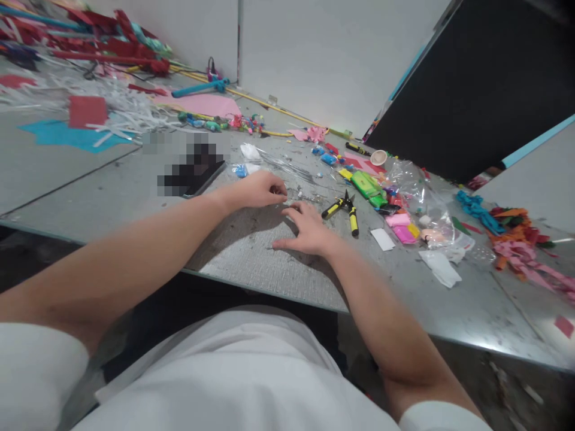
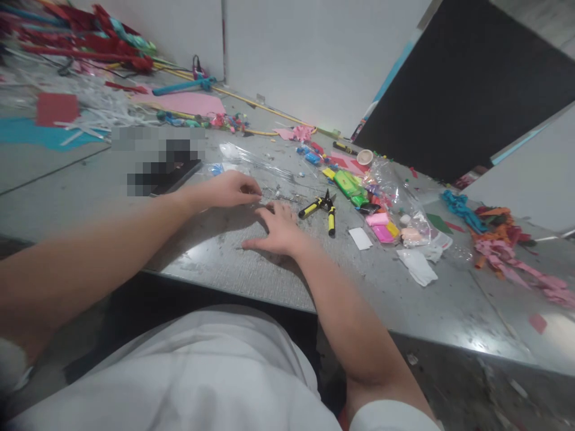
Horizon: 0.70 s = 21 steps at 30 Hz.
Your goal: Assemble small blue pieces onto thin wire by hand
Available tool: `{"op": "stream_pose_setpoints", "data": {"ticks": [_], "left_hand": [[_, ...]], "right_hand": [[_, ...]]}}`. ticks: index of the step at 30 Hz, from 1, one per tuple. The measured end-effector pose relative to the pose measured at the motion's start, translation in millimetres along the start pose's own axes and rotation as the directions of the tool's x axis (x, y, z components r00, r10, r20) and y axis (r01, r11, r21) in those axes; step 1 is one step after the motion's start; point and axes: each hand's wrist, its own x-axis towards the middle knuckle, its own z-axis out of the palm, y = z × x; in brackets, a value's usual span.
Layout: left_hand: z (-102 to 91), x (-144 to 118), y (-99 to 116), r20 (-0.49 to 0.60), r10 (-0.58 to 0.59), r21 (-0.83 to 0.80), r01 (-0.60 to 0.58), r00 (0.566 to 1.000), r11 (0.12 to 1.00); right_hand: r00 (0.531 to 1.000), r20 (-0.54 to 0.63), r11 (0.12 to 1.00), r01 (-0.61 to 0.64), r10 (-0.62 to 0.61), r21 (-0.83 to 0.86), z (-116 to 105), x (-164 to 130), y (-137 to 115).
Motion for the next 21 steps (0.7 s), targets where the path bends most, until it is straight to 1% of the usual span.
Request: {"op": "stream_pose_setpoints", "data": {"ticks": [2, 4, 8, 11, 13, 17, 19, 21], "left_hand": [[0.5, -0.4, 0.5, 0.011, -0.003, -0.004, 0.004, 1.0, 1.0], [1.0, -0.3, 0.1, 0.018, 0.002, -0.012, -0.002, 1.0, 1.0], [2.2, 1.3, -2.7, 0.004, 0.009, -0.009, -0.009, 1.0, 1.0], [2.8, 2.6, -3.8, 0.003, 0.01, 0.015, -0.01, 1.0, 1.0], [2.7, 2.7, -3.2, 0.006, 0.007, 0.021, -0.008, 1.0, 1.0], [1.6, 1.2, -0.6, 0.008, -0.011, 0.01, 0.011, 1.0, 1.0], [1.6, 0.8, -0.7, 0.01, -0.024, 0.011, 0.024, 1.0, 1.0], [2.3, 1.2, -2.5, 0.003, -0.029, -0.015, 0.029, 1.0, 0.999]], "right_hand": [[1.0, 0.004, 1.0, -0.008, 0.008, 0.012, 0.4, -0.5, 0.3], [0.999, -0.028, 0.999, -0.042, 0.043, 0.031, 2.4, 2.6, 1.2], [0.978, -0.169, 0.992, -0.111, 0.119, 0.059, 6.5, 15.1, 6.4], [0.963, -0.236, 0.991, -0.124, 0.131, 0.048, 6.2, 24.1, 10.9], [0.959, -0.244, 0.989, -0.139, 0.147, 0.049, 5.5, 27.5, 12.2], [0.959, -0.221, 0.984, -0.172, 0.178, 0.049, 6.8, 27.0, 10.7], [0.961, -0.22, 0.986, -0.16, 0.166, 0.045, 7.8, 25.0, 10.4], [0.966, -0.225, 0.991, -0.112, 0.127, 0.08, 7.3, 23.5, 12.1]]}}
